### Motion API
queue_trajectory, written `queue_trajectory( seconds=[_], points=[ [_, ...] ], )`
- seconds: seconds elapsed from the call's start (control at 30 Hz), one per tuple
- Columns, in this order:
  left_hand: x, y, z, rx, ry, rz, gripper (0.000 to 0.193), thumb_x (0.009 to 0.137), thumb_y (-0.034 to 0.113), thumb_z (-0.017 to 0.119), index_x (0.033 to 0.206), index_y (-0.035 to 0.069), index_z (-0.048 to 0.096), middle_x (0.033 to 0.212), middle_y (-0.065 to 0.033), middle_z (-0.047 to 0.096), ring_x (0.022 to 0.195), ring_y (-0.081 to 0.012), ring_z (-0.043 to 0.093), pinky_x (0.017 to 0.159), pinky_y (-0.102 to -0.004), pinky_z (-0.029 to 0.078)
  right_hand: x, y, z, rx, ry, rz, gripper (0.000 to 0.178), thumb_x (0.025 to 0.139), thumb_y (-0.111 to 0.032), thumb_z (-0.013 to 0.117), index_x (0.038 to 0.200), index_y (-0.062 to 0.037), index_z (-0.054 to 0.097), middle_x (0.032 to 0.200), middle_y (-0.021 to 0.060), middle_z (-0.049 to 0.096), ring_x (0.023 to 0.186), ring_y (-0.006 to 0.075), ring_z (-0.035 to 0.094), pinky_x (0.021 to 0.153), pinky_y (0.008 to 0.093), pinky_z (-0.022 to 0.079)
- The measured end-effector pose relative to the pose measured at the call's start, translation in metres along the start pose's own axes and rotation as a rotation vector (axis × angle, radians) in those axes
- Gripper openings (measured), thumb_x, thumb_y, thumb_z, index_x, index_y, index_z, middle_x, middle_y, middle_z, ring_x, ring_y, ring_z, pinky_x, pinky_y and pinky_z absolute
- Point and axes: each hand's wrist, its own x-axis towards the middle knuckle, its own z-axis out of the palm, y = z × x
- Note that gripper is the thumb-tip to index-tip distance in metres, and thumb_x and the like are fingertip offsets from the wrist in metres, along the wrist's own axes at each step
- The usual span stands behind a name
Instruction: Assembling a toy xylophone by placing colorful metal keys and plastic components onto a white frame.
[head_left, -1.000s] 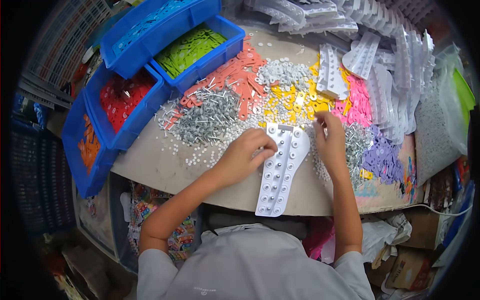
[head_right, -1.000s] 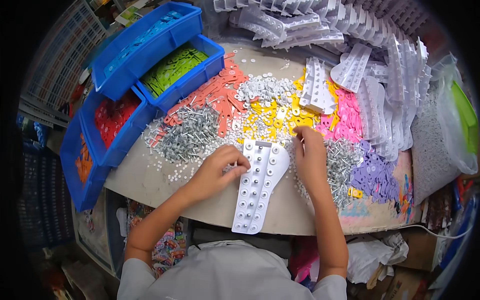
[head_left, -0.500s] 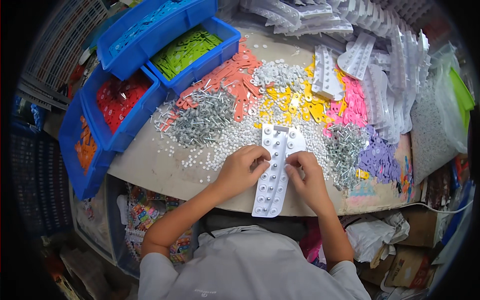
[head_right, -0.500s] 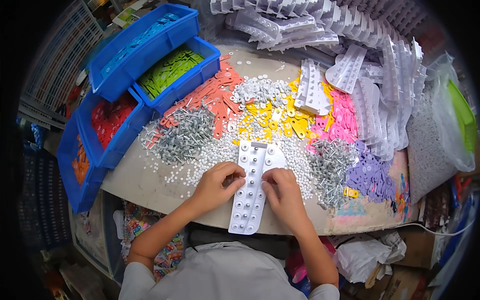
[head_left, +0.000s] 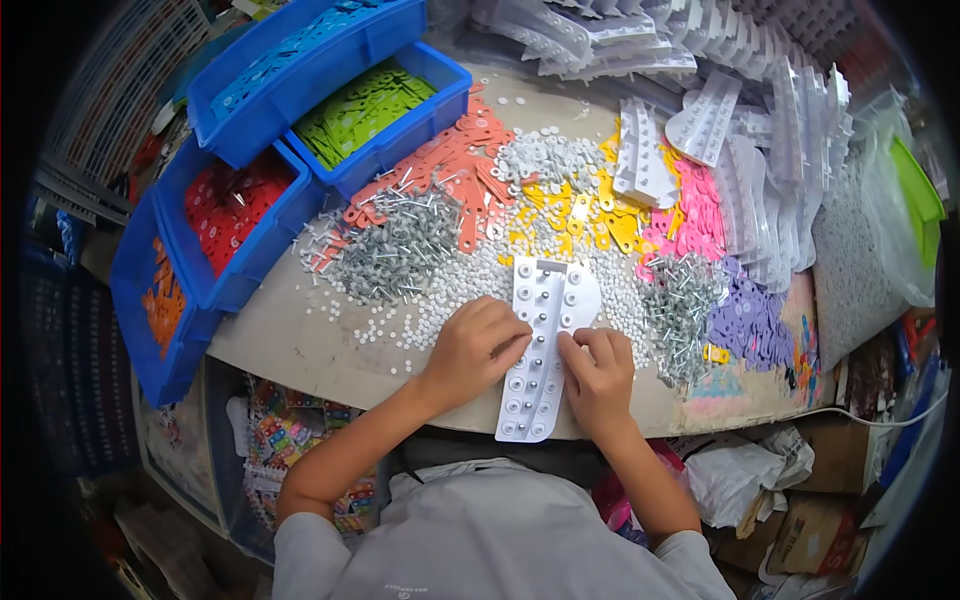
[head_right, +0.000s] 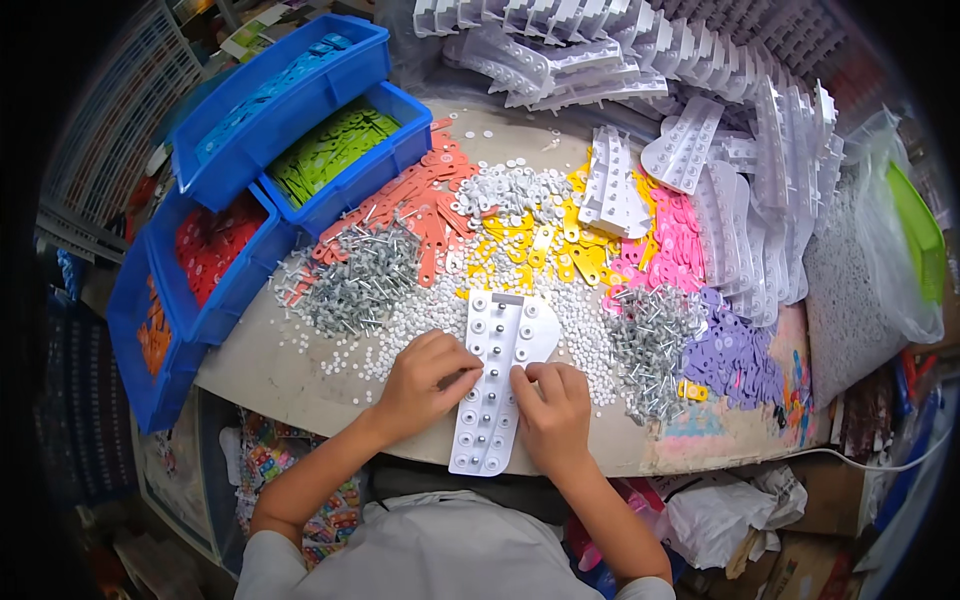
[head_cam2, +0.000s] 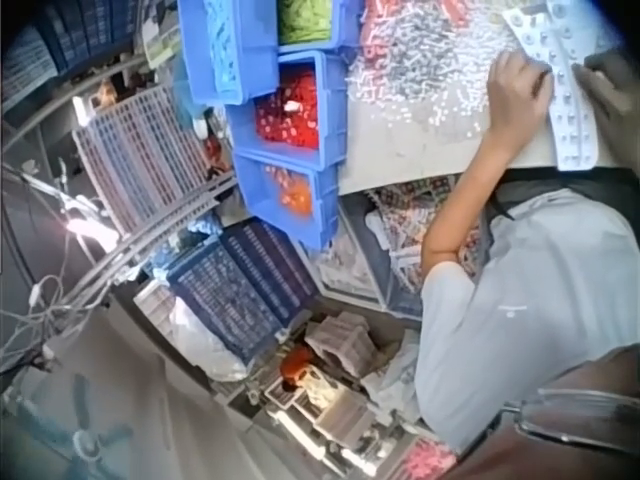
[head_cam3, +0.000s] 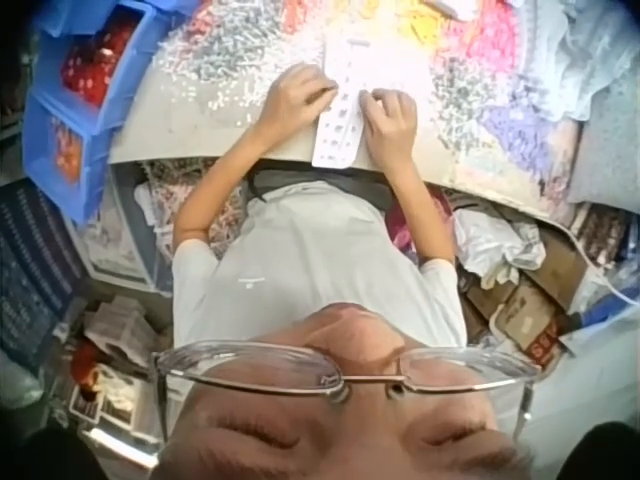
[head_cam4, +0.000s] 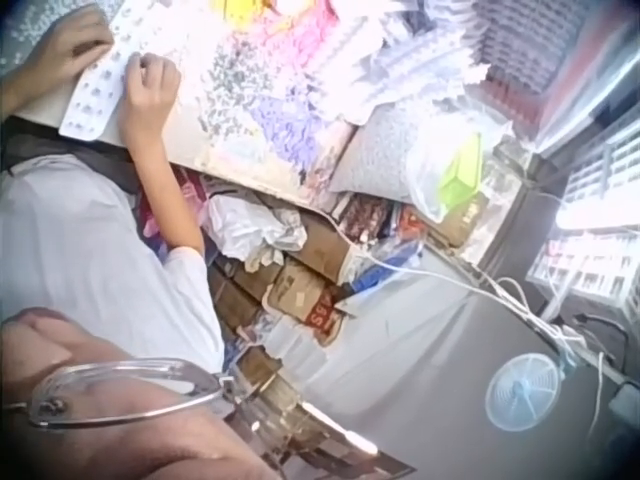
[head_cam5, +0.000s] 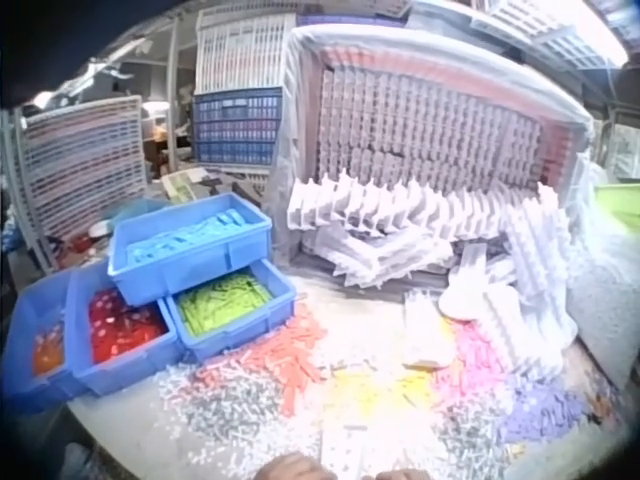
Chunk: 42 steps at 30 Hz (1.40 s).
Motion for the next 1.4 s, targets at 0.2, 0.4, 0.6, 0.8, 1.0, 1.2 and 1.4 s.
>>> queue_trajectory(
  seconds=[0.2, 0.4, 0.6, 0.8, 1.0, 1.2, 1.4],
  points=[
    [0.025, -0.013, -0.008, -0.029, 0.226, -0.072, 0.017, 0.083, -0.001, 0.074, 0.099, 0.002, 0.071, 0.083, -0.0077, 0.064, 0.081, -0.0243, 0.062, 0.074, -0.0360, 0.049, 0.002, 0.015, -0.003, 0.469, -0.153, 0.327, 0.021, 0.078, 0.002, 0.075, 0.098, -0.0033, 0.072, 0.093, 0.0099, 0.064, 0.091, 0.0294, 0.060, 0.079, 0.0412, 0.049],
    [0.017, -0.032, -0.002, 0.103, 0.242, -0.051, 0.022, 0.084, 0.001, 0.073, 0.106, 0.004, 0.070, 0.083, -0.0074, 0.064, 0.082, -0.0255, 0.061, 0.079, -0.0374, 0.047, 0.012, 0.014, -0.004, 0.174, -0.124, 0.053, 0.015, 0.081, 0.003, 0.073, 0.094, -0.0022, 0.068, 0.093, 0.0105, 0.063, 0.089, 0.0314, 0.059, 0.078, 0.0409, 0.048],
    [0.020, -0.028, 0.000, 0.105, 0.211, -0.027, 0.021, 0.084, 0.002, 0.073, 0.105, 0.005, 0.071, 0.084, -0.0071, 0.065, 0.082, -0.0260, 0.061, 0.079, -0.0385, 0.046, 0.014, 0.013, -0.006, 0.238, -0.122, 0.081, 0.016, 0.081, -0.001, 0.074, 0.095, -0.0034, 0.067, 0.095, 0.0100, 0.063, 0.091, 0.0305, 0.058, 0.080, 0.0404, 0.049],
    [0.020, -0.027, -0.004, 0.103, 0.222, -0.065, 0.019, 0.085, 0.002, 0.072, 0.104, 0.005, 0.071, 0.085, -0.0080, 0.065, 0.082, -0.0263, 0.061, 0.080, -0.0387, 0.046, 0.019, 0.023, -0.008, 0.295, -0.183, 0.034, 0.014, 0.081, 0.000, 0.074, 0.093, -0.0029, 0.067, 0.093, 0.0098, 0.063, 0.089, 0.0306, 0.058, 0.078, 0.0397, 0.049],
    [0.021, -0.029, -0.006, 0.091, 0.241, -0.044, 0.019, 0.086, 0.002, 0.072, 0.105, 0.004, 0.071, 0.085, -0.0083, 0.065, 0.083, -0.0263, 0.062, 0.081, -0.0383, 0.047, 0.016, 0.028, -0.006, 0.289, -0.007, 0.127, 0.015, 0.084, 0.006, 0.067, 0.096, -0.0009, 0.063, 0.092, 0.0139, 0.062, 0.088, 0.0344, 0.058, 0.078, 0.0425, 0.047],
    [0.019, -0.028, -0.007, 0.113, 0.246, -0.047, 0.020, 0.085, 0.001, 0.072, 0.105, 0.004, 0.071, 0.085, -0.0080, 0.065, 0.083, -0.0256, 0.062, 0.081, -0.0378, 0.047, 0.069, 0.076, -0.012, 0.061, -0.045, 0.204, 0.015, 0.089, 0.002, 0.064, 0.104, -0.0011, 0.065, 0.109, 0.0167, 0.064, 0.105, 0.0361, 0.058, 0.094, 0.0441, 0.045],
    [0.020, -0.031, -0.008, 0.145, 0.262, -0.040, 0.023, 0.085, 0.001, 0.072, 0.107, 0.004, 0.070, 0.083, -0.0082, 0.064, 0.082, -0.0259, 0.061, 0.080, -0.0385, 0.046, 0.107, 0.141, 0.011, -0.554, -0.144, 0.097, 0.020, 0.089, -0.014, 0.066, 0.107, -0.0065, 0.073, 0.144, 0.0166, 0.053, 0.133, 0.0356, 0.047, 0.109, 0.0508, 0.036]
  ],
)
